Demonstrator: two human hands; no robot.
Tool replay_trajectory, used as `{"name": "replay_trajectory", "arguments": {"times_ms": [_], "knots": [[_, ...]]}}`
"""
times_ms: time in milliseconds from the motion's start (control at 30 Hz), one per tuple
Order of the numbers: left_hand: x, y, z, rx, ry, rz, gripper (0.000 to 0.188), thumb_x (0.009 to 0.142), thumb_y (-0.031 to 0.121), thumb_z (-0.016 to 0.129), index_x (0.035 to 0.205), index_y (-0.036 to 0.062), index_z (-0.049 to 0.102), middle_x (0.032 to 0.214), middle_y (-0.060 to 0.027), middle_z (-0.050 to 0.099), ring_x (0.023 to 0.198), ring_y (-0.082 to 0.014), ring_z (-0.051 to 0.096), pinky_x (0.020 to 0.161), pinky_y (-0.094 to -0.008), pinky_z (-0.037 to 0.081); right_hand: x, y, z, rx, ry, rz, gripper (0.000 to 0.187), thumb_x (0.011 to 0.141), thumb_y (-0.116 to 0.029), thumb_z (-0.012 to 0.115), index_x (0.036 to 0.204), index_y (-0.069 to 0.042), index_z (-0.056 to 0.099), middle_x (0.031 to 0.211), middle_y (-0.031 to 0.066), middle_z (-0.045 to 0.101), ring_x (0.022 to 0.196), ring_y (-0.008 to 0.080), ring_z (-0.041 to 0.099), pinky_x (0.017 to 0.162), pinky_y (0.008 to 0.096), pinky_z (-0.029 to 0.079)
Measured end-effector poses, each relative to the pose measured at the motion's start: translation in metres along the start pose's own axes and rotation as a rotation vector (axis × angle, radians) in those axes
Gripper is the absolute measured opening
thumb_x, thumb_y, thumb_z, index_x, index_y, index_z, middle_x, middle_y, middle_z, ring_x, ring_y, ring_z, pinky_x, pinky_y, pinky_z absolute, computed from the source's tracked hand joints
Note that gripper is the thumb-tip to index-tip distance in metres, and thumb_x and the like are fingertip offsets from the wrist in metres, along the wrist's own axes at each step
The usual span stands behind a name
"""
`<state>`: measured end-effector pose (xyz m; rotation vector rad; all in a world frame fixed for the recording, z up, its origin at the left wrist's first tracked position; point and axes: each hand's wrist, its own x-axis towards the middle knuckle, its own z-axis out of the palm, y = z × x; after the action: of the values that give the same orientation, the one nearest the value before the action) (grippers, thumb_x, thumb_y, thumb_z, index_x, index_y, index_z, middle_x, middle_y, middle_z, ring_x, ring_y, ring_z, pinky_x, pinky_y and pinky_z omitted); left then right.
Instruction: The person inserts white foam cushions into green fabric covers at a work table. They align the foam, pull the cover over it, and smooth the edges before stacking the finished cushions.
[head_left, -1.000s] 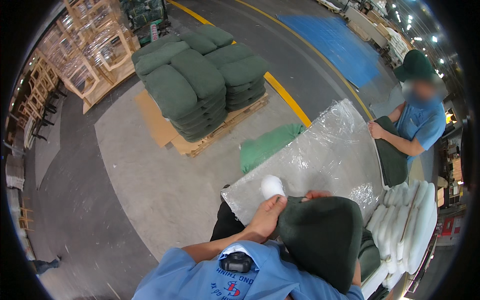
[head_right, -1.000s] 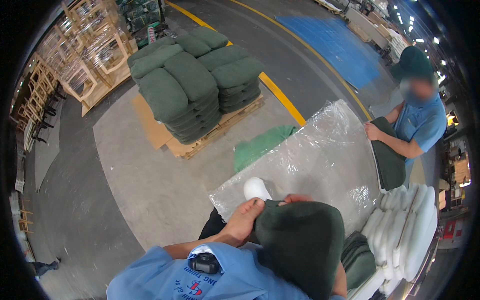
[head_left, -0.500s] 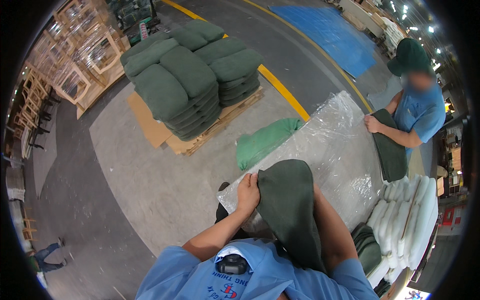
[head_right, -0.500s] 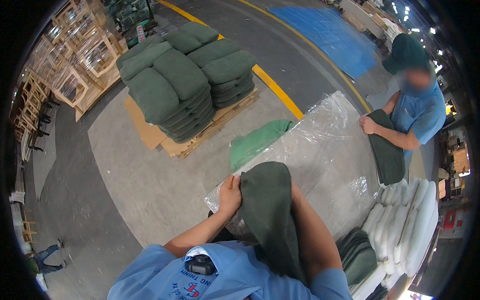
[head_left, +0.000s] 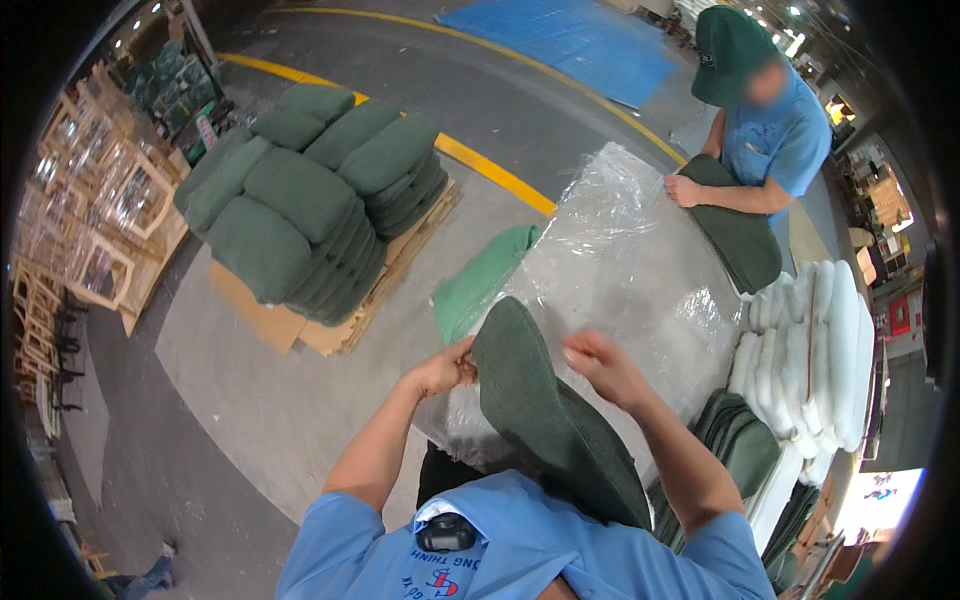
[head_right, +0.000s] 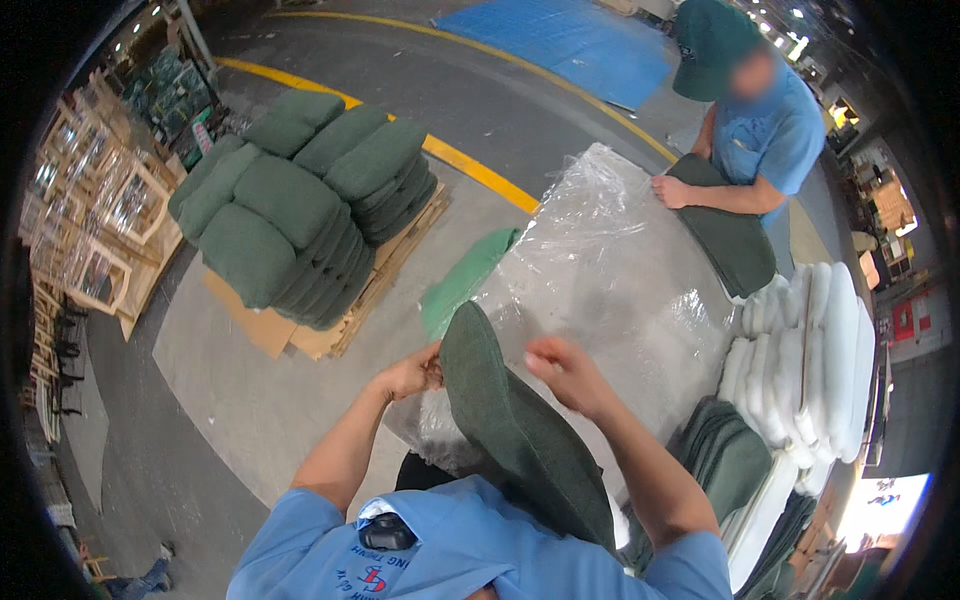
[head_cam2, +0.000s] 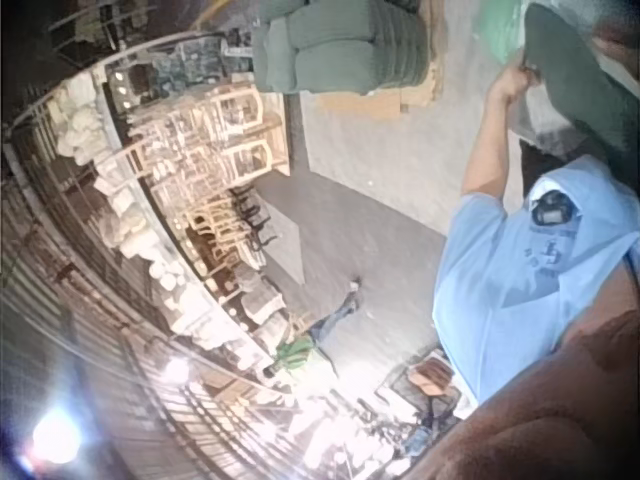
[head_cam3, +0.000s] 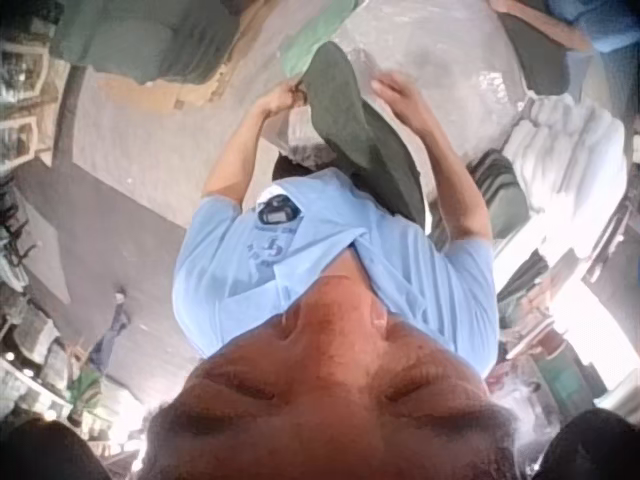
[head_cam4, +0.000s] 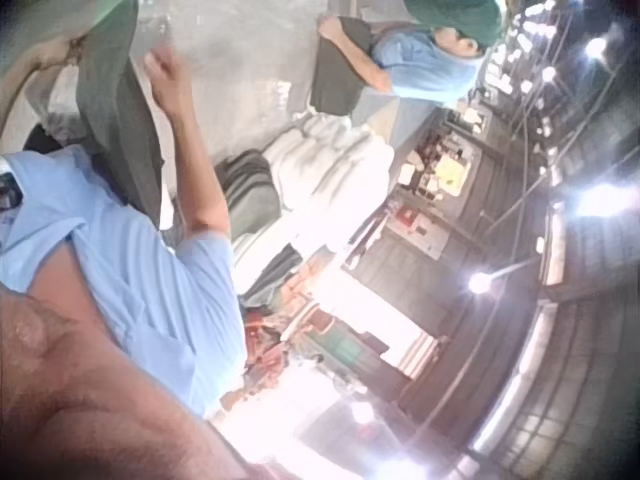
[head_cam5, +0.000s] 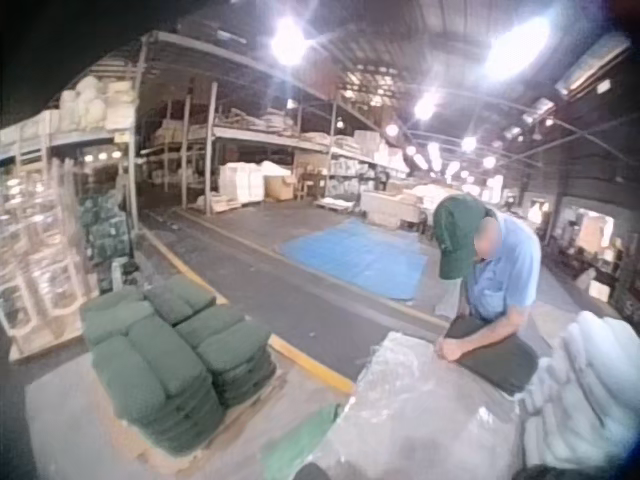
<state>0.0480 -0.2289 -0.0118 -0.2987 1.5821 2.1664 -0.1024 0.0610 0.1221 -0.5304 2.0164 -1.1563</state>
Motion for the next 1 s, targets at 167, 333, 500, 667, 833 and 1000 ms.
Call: {"name": "replay_trajectory", "arguments": {"times_ms": [167,333,500,667,833,1000], "knots": [[0.007,0.024,0.005,0.088,-0.198,-0.162,0.086,0.081,-0.016,0.067,0.158,0.0138,0.044,0.129,-0.0056,0.065,0.111,-0.0175,0.063,0.091,-0.0352,0.052,-0.203,-0.029,-0.07,-0.184,-0.14,0.257,0.049,0.086,-0.005,0.077,0.134,-0.006,0.066,0.114,0.0085,0.07,0.111,0.0209,0.066,0.099,0.0362,0.052],[0.026,0.014,0.017,0.229,-0.217,-0.113,0.082,0.086,-0.006,0.077,0.157,0.0133,0.042,0.128,-0.0067,0.069,0.106,-0.018,0.067,0.083,-0.0319,0.054,-0.321,-0.01,-0.014,0.083,0.183,0.253,0.066,0.073,-0.002,0.086,0.136,-0.004,0.066,0.113,0.0054,0.063,0.097,0.0174,0.065,0.087,0.0311,0.055],[0.024,0.029,0.029,0.165,-0.099,-0.231,0.078,0.084,-0.007,0.079,0.153,0.0057,0.044,0.132,-0.0122,0.068,0.116,-0.0228,0.068,0.094,-0.0383,0.058,-0.286,0.027,0.038,-0.261,0.604,-0.163,0.046,0.076,0.008,0.063,0.12,0.0,0.068,0.098,0.0106,0.065,0.088,0.0278,0.065,0.08,0.0373,0.053],[0.021,0.034,0.023,0.032,-0.21,-0.302,0.08,0.084,-0.006,0.081,0.153,0.0036,0.043,0.141,-0.0152,0.063,0.122,-0.0288,0.066,0.103,-0.042,0.056,-0.266,0.001,0.021,-0.083,0.923,-0.201,0.026,0.079,0.007,0.061,0.104,0.003,0.068,0.084,0.0133,0.065,0.077,0.0288,0.066,0.074,0.0351,0.051],[0.024,0.038,0.028,0.054,-0.224,-0.257,0.086,0.081,-0.007,0.083,0.156,0.0047,0.042,0.145,-0.0133,0.061,0.133,-0.028,0.059,0.108,-0.0426,0.052,-0.274,0.047,0.02,-0.001,0.871,0.098,0.029,0.076,0.011,0.059,0.103,0.003,0.068,0.091,0.0155,0.069,0.08,0.0278,0.067,0.075,0.034,0.051],[0.02,0.038,0.037,0.336,-0.099,-0.322,0.086,0.076,-0.007,0.086,0.151,-0.0012,0.046,0.143,-0.0137,0.063,0.132,-0.0267,0.059,0.107,-0.043,0.052,-0.274,0.023,0.037,-0.172,1.049,-0.065,0.032,0.077,0.01,0.057,0.106,0.003,0.067,0.09,0.0195,0.07,0.086,0.0364,0.071,0.076,0.0401,0.054]]}}
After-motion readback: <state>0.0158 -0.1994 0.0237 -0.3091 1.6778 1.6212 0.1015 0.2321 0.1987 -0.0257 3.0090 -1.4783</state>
